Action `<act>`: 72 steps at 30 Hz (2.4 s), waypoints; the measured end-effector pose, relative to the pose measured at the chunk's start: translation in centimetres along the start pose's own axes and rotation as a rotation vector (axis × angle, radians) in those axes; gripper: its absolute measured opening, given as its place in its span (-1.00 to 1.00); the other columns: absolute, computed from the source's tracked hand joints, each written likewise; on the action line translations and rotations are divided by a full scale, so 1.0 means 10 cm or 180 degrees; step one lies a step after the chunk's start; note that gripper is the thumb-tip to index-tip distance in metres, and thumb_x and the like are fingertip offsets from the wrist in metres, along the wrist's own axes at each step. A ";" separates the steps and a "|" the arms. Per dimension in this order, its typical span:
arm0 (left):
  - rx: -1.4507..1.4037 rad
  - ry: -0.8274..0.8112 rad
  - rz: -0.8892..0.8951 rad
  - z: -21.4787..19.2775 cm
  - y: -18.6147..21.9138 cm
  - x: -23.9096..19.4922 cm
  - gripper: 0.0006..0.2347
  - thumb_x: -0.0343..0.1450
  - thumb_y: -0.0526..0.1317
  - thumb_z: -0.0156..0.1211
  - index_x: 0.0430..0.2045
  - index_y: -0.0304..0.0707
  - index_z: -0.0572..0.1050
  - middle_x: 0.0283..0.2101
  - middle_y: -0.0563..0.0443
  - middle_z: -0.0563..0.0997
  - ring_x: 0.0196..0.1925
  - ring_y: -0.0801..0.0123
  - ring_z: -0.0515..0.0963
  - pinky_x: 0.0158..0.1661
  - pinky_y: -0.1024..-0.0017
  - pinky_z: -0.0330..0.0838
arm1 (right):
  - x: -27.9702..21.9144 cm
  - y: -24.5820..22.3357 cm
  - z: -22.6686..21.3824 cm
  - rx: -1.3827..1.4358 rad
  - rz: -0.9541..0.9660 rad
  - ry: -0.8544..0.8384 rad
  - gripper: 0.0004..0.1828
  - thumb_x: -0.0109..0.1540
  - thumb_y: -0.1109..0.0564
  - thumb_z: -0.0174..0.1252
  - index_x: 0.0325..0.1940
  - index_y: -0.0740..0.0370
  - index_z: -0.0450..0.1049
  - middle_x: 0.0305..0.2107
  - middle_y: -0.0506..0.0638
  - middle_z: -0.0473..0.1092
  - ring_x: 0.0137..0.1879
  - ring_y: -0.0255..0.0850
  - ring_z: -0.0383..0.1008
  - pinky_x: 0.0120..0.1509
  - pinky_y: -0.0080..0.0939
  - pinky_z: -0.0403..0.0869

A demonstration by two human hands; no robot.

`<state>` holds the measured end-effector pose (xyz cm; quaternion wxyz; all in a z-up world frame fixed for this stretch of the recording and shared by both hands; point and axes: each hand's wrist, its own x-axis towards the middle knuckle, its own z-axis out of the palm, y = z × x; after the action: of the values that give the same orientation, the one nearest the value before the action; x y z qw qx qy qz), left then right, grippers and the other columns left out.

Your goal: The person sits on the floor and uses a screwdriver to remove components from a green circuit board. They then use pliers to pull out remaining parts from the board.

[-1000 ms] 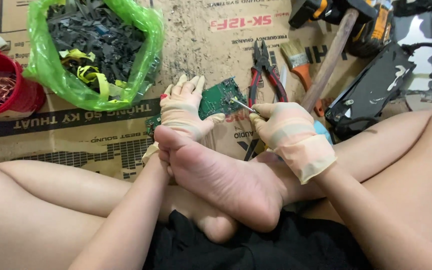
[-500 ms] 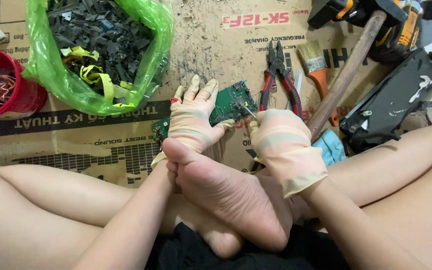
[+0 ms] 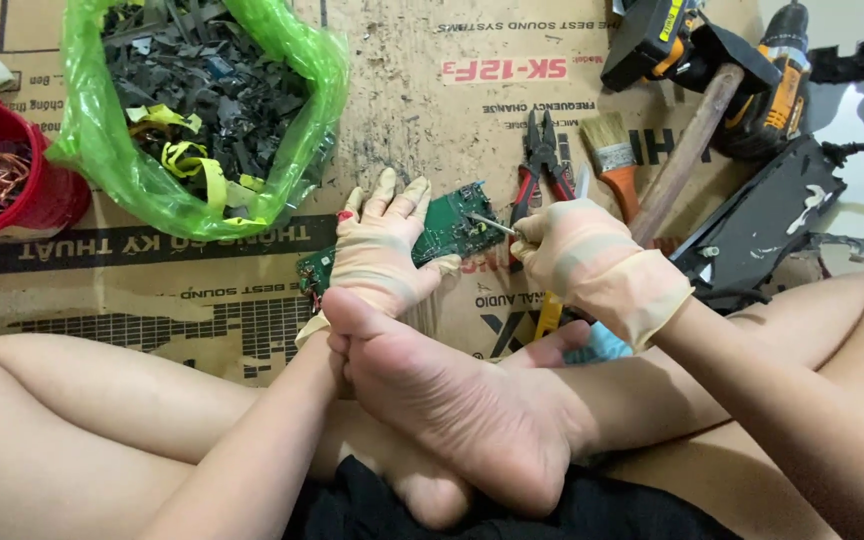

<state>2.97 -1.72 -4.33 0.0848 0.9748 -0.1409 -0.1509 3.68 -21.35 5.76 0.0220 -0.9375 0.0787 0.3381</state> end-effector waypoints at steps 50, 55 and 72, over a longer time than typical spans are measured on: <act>0.0128 -0.0317 -0.0164 -0.10 0.01 0.03 -0.16 0.28 0.46 -0.07 0.46 0.27 -0.09 0.53 0.54 -0.12 0.59 0.41 -0.28 0.49 0.08 -0.37 | -0.37 -0.16 0.02 0.0392 -0.0029 0.0222 -0.80 0.15 -0.07 0.08 -0.22 -0.12 0.56 -0.43 -0.08 0.55 -0.27 -0.11 0.54 -0.08 0.03 0.54; 0.0114 -0.0447 -0.0279 -0.13 0.03 0.00 -0.17 0.29 0.44 -0.08 0.46 0.31 -0.14 0.53 0.55 -0.15 0.59 0.42 -0.32 0.50 0.09 -0.38 | -0.69 -0.26 -0.06 0.0333 -0.0543 0.0446 -0.81 0.12 0.12 0.04 -0.43 0.21 0.54 -0.56 0.01 0.49 -0.39 -0.07 0.43 -0.13 -0.13 0.47; -0.0012 -0.0290 -0.0264 -0.31 0.09 -0.13 -0.24 0.33 0.36 -0.03 0.45 0.23 0.00 0.52 0.53 0.00 0.59 0.39 -0.19 0.50 0.14 -0.27 | -0.66 -0.65 0.13 0.0143 0.0049 -0.0083 -0.70 0.25 -0.06 -0.01 -0.04 0.04 0.50 -0.22 0.01 0.51 -0.01 -0.06 0.44 0.11 0.02 0.47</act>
<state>2.53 -1.82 -0.86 0.0737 0.9717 -0.1039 -0.1988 -1.07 -13.98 8.87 0.0414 -0.9317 0.0932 0.3486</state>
